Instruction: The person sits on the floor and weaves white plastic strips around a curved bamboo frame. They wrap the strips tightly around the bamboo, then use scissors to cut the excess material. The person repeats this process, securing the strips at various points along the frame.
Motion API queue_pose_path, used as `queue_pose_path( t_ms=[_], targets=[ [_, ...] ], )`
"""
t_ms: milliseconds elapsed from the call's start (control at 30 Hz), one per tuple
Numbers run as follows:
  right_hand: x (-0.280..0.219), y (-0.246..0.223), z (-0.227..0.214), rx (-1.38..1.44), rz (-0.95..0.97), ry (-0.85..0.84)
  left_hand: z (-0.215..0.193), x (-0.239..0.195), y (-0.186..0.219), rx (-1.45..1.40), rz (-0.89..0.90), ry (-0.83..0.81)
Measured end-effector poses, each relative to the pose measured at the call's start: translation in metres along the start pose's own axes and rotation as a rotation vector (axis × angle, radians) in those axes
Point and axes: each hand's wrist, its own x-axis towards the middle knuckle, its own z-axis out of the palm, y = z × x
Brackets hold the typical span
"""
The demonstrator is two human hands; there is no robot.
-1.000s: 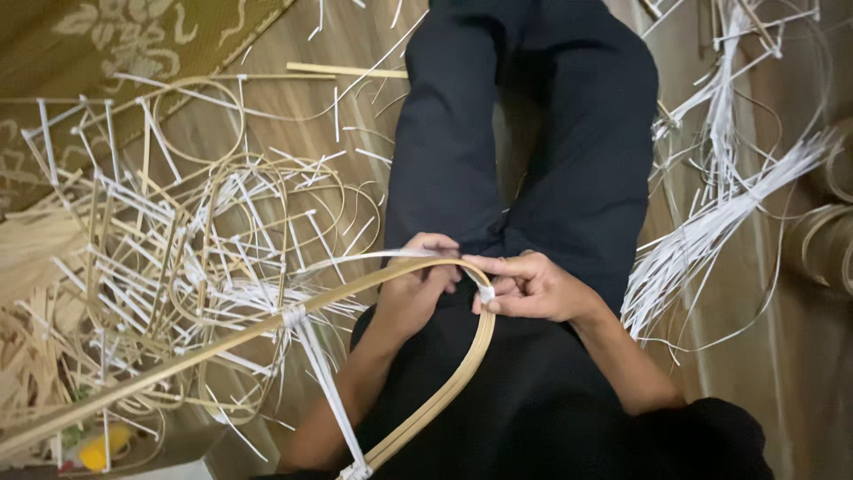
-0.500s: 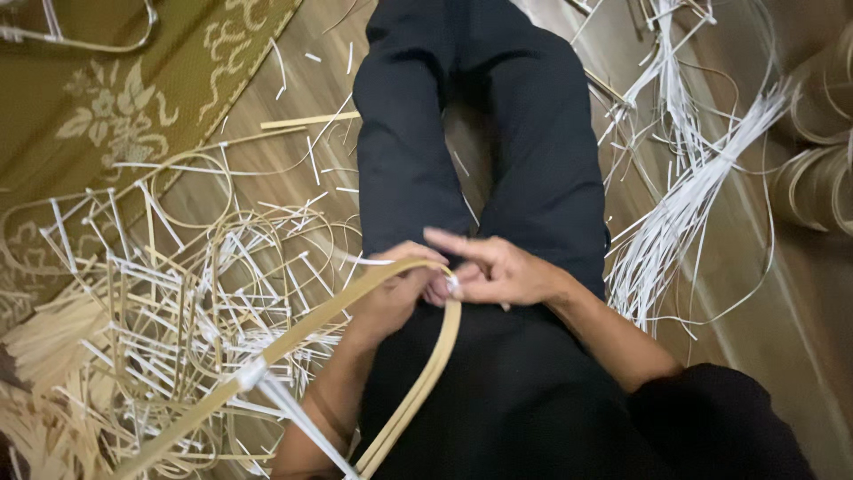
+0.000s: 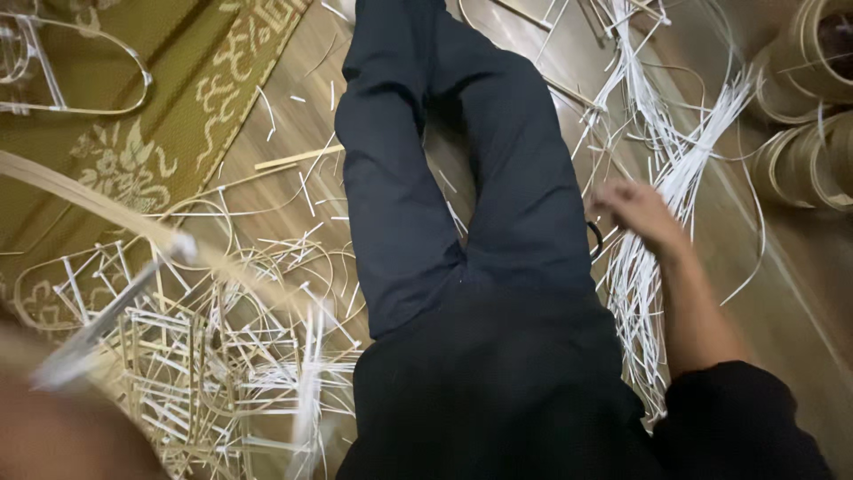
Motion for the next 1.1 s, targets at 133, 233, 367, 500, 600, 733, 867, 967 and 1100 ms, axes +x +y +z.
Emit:
queue_pose_path(
  t_ms=[133, 233, 367, 500, 600, 733, 867, 967, 1100],
  targets=[
    [0.024, 0.080, 0.042, -0.608, 0.225, -0.021, -0.006, -0.019, 0.030, 0.430, 0.169, -0.493],
    [0.020, 0.110, 0.057, -0.820, 0.208, 0.074, -0.010, -0.036, 0.058, 0.563, 0.610, -1.007],
    [0.022, 0.110, 0.066, -0.934, 0.110, 0.181, 0.063, -0.097, 0.141, 0.225, 1.483, -0.892],
    [0.023, 0.094, 0.070, -0.788, -0.085, 0.253, 0.135, -0.169, 0.187, 0.065, 1.661, -0.681],
    [0.027, 0.084, 0.066, -0.719, 0.037, 0.195, 0.161, -0.204, 0.186, -0.102, 1.324, -0.816],
    [0.019, 0.097, 0.049, -0.659, 0.068, 0.013, 0.167, -0.239, 0.176, -0.290, 0.617, -0.994],
    [-0.009, 0.119, 0.020, -0.412, 0.113, -0.074, 0.166, -0.259, 0.184, -0.289, 0.185, -0.982],
    [-0.033, 0.098, 0.006, -0.432, 0.093, -0.081, 0.174, -0.264, 0.187, -0.312, 0.264, -0.840],
    [-0.074, 0.026, -0.013, -0.582, 0.224, -0.084, 0.191, -0.271, 0.176, -0.313, 0.114, -0.918]
  ],
)
